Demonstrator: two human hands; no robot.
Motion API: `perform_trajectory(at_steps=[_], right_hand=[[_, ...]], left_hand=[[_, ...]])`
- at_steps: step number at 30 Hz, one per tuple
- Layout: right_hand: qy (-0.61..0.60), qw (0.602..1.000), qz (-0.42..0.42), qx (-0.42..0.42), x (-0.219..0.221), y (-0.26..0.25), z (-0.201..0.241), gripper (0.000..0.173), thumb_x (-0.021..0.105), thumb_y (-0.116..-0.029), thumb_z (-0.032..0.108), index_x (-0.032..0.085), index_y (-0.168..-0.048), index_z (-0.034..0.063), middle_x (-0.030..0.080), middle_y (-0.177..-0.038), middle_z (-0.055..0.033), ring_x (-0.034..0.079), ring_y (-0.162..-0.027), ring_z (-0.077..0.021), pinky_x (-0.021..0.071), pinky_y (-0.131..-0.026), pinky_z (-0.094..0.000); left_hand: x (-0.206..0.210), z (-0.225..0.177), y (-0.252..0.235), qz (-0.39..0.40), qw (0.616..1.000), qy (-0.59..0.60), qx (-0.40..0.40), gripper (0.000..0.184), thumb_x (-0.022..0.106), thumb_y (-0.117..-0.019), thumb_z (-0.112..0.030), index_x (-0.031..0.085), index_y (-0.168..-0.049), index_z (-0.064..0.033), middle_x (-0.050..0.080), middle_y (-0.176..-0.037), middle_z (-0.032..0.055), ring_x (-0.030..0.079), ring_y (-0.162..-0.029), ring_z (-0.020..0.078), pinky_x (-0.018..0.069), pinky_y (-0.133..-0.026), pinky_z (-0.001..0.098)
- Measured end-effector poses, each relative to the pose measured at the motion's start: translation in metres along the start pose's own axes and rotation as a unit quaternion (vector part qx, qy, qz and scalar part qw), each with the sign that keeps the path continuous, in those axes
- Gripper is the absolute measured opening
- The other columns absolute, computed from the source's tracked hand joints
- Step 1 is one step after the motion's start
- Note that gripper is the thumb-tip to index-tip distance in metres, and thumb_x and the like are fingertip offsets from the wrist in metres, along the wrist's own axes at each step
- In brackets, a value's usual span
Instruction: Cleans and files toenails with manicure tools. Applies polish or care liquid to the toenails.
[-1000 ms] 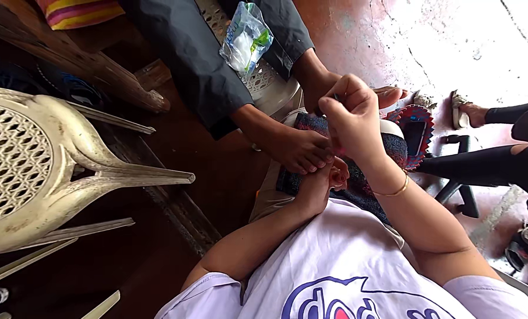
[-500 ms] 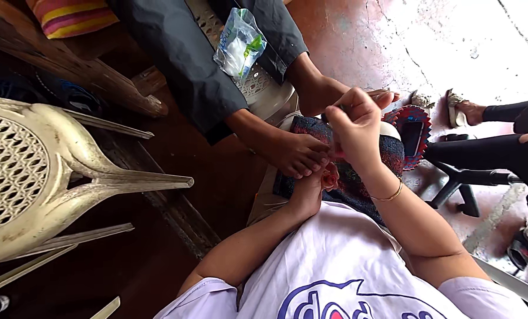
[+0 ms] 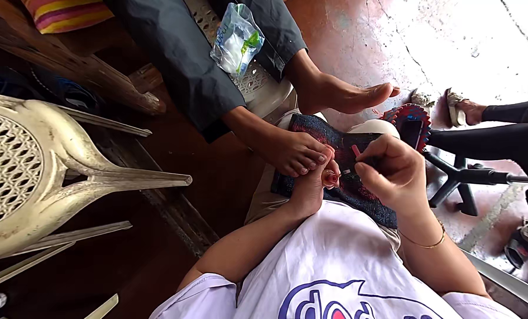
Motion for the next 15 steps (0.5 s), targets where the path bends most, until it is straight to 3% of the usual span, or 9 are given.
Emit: perform_trajectory(at_steps=[4,6,11,15], right_hand=[[0.094,0.994,0.032,-0.035,0.024,0.016,-0.007,0.009,0.07,-0.0878,0.007,0.065,-0.091,0.0004,0.063,-0.073,-0.0005,0.056,-0.063,0.0001,0.0495,-0.057,-0.0159],[0.157,0.985,0.061,-0.031,0.03,0.019,-0.01,0.012,0.07,-0.0915,0.012,0.067,-0.095,0.0011,0.064,-0.076,-0.0017,0.056,-0.065,-0.0003,0.0485,-0.06,-0.015],[0.223,0.965,0.129,-0.045,0.023,0.019,0.001,0.017,0.068,-0.0961,0.019,0.077,-0.107,0.0092,0.073,-0.094,-0.001,0.066,-0.09,-0.0083,0.0536,-0.081,-0.0248],[0.174,0.975,0.132,-0.048,0.012,0.014,0.005,0.018,0.069,-0.0915,0.017,0.079,-0.105,0.0092,0.073,-0.09,0.002,0.063,-0.088,-0.005,0.0508,-0.08,-0.023]], left_hand=[[-0.005,0.0,0.0,-0.031,0.999,-0.029,0.021,0.032,0.04,-0.1093,-0.017,0.067,-0.092,-0.0121,0.065,-0.074,-0.0031,0.062,-0.066,0.0031,0.0528,-0.062,0.0177],[-0.008,0.001,-0.001,-0.041,0.998,-0.033,0.032,0.032,0.041,-0.109,-0.017,0.067,-0.091,-0.0131,0.066,-0.075,-0.0035,0.063,-0.069,0.0034,0.0533,-0.065,0.0186],[-0.005,-0.002,-0.001,-0.026,0.997,-0.032,0.058,0.033,0.039,-0.1099,-0.022,0.066,-0.092,-0.013,0.065,-0.072,-0.0032,0.061,-0.065,0.0039,0.0521,-0.063,0.0192],[-0.002,0.0,0.003,-0.012,0.998,-0.056,-0.008,0.03,0.039,-0.1101,-0.018,0.066,-0.1,-0.0097,0.066,-0.07,-0.0023,0.06,-0.057,0.002,0.0492,-0.053,0.0149]])
Point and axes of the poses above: each hand's wrist, its own y-axis away from the middle knuckle, its own x-axis out of the palm, z = x × y, the point moved 9 cm from there along -y, towards the middle knuckle
